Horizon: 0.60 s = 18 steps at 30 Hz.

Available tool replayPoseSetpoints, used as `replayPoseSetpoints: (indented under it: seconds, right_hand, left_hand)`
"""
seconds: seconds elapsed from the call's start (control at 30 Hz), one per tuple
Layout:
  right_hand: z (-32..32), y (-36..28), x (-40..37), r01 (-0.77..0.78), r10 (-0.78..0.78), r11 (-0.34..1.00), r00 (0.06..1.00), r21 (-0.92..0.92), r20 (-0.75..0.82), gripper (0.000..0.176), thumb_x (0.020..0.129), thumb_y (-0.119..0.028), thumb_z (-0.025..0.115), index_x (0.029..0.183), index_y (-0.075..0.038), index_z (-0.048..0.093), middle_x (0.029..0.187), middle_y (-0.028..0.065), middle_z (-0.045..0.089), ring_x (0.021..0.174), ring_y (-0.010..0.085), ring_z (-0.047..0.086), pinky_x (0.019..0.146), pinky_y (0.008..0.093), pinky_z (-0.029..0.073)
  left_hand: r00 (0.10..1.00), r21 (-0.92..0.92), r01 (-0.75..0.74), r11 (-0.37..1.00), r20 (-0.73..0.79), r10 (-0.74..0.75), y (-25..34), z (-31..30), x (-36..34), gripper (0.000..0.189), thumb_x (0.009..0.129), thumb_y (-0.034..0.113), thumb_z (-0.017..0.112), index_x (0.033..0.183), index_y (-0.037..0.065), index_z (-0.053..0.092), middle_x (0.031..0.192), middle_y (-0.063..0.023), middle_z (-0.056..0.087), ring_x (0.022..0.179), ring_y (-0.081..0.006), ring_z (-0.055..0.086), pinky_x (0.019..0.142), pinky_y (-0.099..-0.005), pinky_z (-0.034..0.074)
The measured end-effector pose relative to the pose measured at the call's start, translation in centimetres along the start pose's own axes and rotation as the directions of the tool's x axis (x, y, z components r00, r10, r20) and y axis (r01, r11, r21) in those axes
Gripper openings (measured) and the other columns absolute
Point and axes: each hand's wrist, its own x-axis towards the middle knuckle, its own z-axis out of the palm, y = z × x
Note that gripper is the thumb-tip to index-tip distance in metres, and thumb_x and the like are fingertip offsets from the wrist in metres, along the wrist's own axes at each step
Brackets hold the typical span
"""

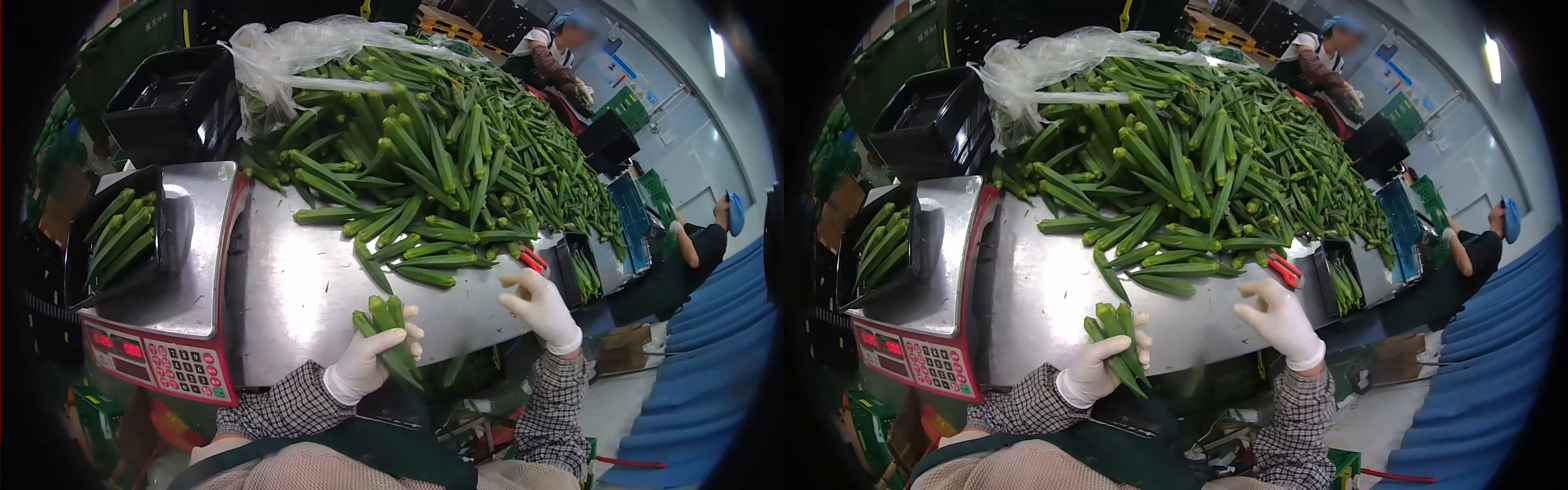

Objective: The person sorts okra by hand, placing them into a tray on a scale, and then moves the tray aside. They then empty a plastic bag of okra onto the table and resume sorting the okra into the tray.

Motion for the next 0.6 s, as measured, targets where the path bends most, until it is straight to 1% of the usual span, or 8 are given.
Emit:
replayPoseSetpoints:
  seconds: [0.07, 0.1, 0.2, 0.3, 0.33, 0.4, 0.47, 0.6]
  right_hand:
    - [2.5, 1.0, 2.8, 0.045, -0.033, 0.998, 0.978, 0.051, -0.204, 0.032, 0.075, -0.014, 0.071, 0.101, 0.002, 0.061, 0.077, 0.0083, 0.06, 0.065, 0.0153, 0.056, 0.061, 0.0279, 0.046]
    - [3.7, 1.9, 4.8, 0.145, -0.153, 0.988, 0.94, -0.049, -0.304, 0.036, 0.076, -0.015, 0.07, 0.106, 0.003, 0.059, 0.073, 0.0078, 0.06, 0.066, 0.0147, 0.057, 0.06, 0.0278, 0.046]
    - [5.7, 0.5, 9.8, -0.032, -0.045, 0.985, 0.903, -0.171, -0.427, 0.038, 0.079, -0.013, 0.066, 0.111, 0.005, 0.055, 0.072, 0.0079, 0.061, 0.063, 0.0155, 0.057, 0.059, 0.0282, 0.046]
    - [5.6, 2.7, 11.5, -0.038, 0.107, 0.985, 0.901, 0.169, -0.42, 0.041, 0.083, -0.014, 0.062, 0.118, 0.005, 0.051, 0.075, 0.0027, 0.061, 0.062, 0.0097, 0.054, 0.057, 0.023, 0.044]
    - [4.5, 2.3, 10.0, -0.092, 0.25, 0.836, 0.942, 0.541, -0.226, 0.038, 0.086, -0.012, 0.055, 0.121, 0.003, 0.05, 0.077, 0.0033, 0.061, 0.058, 0.0083, 0.049, 0.053, 0.023, 0.041]
    - [3.4, 2.9, 7.2, -0.082, 0.213, 0.558, 0.976, 0.826, -0.047, 0.035, 0.089, -0.012, 0.051, 0.122, 0.002, 0.05, 0.081, 0.0039, 0.06, 0.055, 0.0068, 0.045, 0.051, 0.0228, 0.038]
    - [3.7, 2.9, 4.2, -0.028, 0.112, 0.275, 0.994, 0.961, -0.003, 0.034, 0.09, -0.011, 0.05, 0.12, 0.003, 0.05, 0.087, 0.0068, 0.062, 0.054, 0.0086, 0.047, 0.05, 0.0232, 0.041]
    - [5.1, 2.6, 0.7, -0.02, -0.015, 0.109, 1.0, 0.994, 0.022, 0.038, 0.092, -0.017, 0.053, 0.124, 0.002, 0.047, 0.089, 0.0087, 0.062, 0.057, 0.0109, 0.049, 0.053, 0.0242, 0.041]
  left_hand:
    - [1.0, 0.022, -0.01, 1.0, -0.007, 0.011, -0.1, -0.3, 0.1, 0.044, 0.084, 0.009, 0.055, 0.125, -0.002, 0.043, 0.097, -0.0135, 0.061, 0.082, -0.0236, 0.061, 0.074, -0.0353, 0.051]
    - [1.0, 0.025, -0.022, 0.999, -0.011, 0.023, -0.1, -0.3, 0.1, 0.044, 0.084, 0.009, 0.054, 0.125, -0.002, 0.043, 0.098, -0.0137, 0.061, 0.082, -0.0237, 0.061, 0.074, -0.0355, 0.051]
    - [0.998, 0.035, -0.051, 0.998, -0.026, 0.052, 0.0, -0.1, 0.0, 0.044, 0.084, 0.008, 0.054, 0.125, -0.002, 0.043, 0.099, -0.0143, 0.062, 0.083, -0.0237, 0.061, 0.076, -0.0362, 0.051]
    - [0.997, 0.049, -0.069, 0.996, -0.023, 0.07, 0.5, 0.0, 0.0, 0.043, 0.084, 0.008, 0.054, 0.124, -0.002, 0.043, 0.099, -0.0147, 0.062, 0.083, -0.0236, 0.061, 0.077, -0.0367, 0.051]
    - [0.997, 0.054, -0.073, 0.996, -0.017, 0.074, 0.4, 0.0, 0.0, 0.043, 0.084, 0.008, 0.054, 0.124, -0.002, 0.043, 0.1, -0.0149, 0.062, 0.084, -0.0236, 0.062, 0.078, -0.0367, 0.051]
    - [0.997, 0.061, -0.07, 0.996, -0.01, 0.07, 0.1, 0.1, 0.1, 0.043, 0.084, 0.009, 0.054, 0.124, -0.002, 0.043, 0.101, -0.015, 0.062, 0.085, -0.0237, 0.062, 0.079, -0.0367, 0.051]
    - [0.999, 0.084, -0.04, 0.996, -0.006, 0.041, 0.1, 0.2, 0.2, 0.043, 0.084, 0.01, 0.054, 0.124, -0.002, 0.043, 0.102, -0.0152, 0.062, 0.088, -0.0239, 0.062, 0.08, -0.0367, 0.051]
    - [0.999, 0.092, -0.026, 0.995, -0.023, 0.028, 0.2, 0.0, 0.1, 0.045, 0.086, 0.013, 0.053, 0.127, -0.001, 0.041, 0.106, -0.0156, 0.06, 0.091, -0.0245, 0.062, 0.082, -0.0371, 0.051]
